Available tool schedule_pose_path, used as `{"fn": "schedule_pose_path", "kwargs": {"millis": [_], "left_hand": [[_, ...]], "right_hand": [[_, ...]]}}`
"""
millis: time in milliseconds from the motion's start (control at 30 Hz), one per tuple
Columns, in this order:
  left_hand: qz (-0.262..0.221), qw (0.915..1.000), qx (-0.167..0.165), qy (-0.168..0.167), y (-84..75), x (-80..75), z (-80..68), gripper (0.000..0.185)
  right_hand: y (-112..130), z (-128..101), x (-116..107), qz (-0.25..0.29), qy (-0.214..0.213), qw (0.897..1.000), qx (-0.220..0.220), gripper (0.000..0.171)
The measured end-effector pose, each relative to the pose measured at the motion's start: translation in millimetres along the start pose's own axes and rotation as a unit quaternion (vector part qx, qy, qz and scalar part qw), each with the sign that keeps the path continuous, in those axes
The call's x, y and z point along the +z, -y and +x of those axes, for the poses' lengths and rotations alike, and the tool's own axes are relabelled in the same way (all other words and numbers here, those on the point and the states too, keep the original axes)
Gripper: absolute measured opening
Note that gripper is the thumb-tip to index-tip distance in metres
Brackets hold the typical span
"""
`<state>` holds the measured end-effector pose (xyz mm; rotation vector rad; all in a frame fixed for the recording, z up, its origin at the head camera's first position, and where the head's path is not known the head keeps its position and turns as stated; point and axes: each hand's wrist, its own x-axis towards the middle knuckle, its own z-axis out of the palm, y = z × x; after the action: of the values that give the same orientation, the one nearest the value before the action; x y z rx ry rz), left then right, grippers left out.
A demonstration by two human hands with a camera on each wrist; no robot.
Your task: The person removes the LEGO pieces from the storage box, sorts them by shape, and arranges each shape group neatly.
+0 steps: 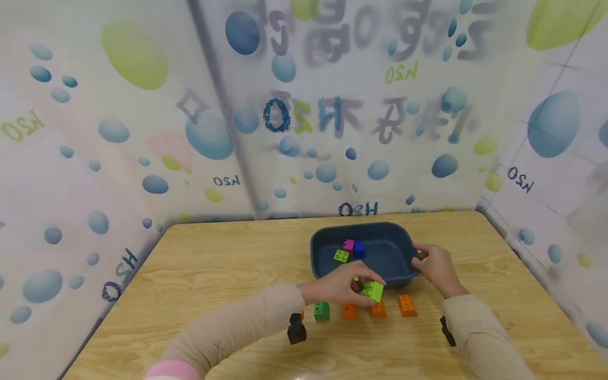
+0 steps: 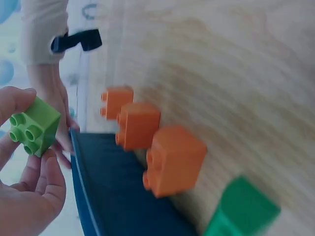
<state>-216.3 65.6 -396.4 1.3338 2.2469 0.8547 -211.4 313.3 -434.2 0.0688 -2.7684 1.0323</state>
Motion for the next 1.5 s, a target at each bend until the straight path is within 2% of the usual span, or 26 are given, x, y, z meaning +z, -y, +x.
{"fn": "schedule_pose_path", "kwargs": {"millis": [133,433,633,767,867,1000,1167,1500], "left_hand": [[0.007,0.9998,0.011,0.019,-4.9,11.1,3.8,0.040],[0.078,0.9956,0.021,0.048,-12.4,37.6,12.9,0.039],[0.136,0.9882,0.035,0.061,-23.7,56.3,19.5,0.038],[0.133,0.9881,0.025,0.074,-28.9,68.7,23.6,0.036],[0.145,0.9867,0.014,0.074,-29.2,77.0,27.3,0.036],[0.183,0.9806,0.004,0.068,-30.1,85.2,33.1,0.035],[0.225,0.9735,0.006,0.041,-30.1,95.1,36.8,0.035],[0.211,0.9759,-0.051,0.024,-26.7,108.5,37.6,0.037]], "right_hand": [[-0.5,-0.3,1.7,0.001,-0.002,1.000,-0.003,0.039],[-1.9,0.9,1.0,0.002,-0.005,1.000,-0.001,0.040],[-3.5,0.8,0.3,0.002,-0.007,1.000,0.001,0.040],[-4.2,1.2,1.0,0.000,-0.008,1.000,-0.002,0.040],[-4.2,1.1,1.4,0.000,-0.009,1.000,-0.007,0.040],[-3.3,0.7,1.2,0.001,-0.010,1.000,-0.010,0.039],[-1.9,0.1,0.3,0.003,-0.009,1.000,-0.010,0.039],[-1.5,0.0,1.1,0.003,-0.020,1.000,-0.005,0.037]]}}
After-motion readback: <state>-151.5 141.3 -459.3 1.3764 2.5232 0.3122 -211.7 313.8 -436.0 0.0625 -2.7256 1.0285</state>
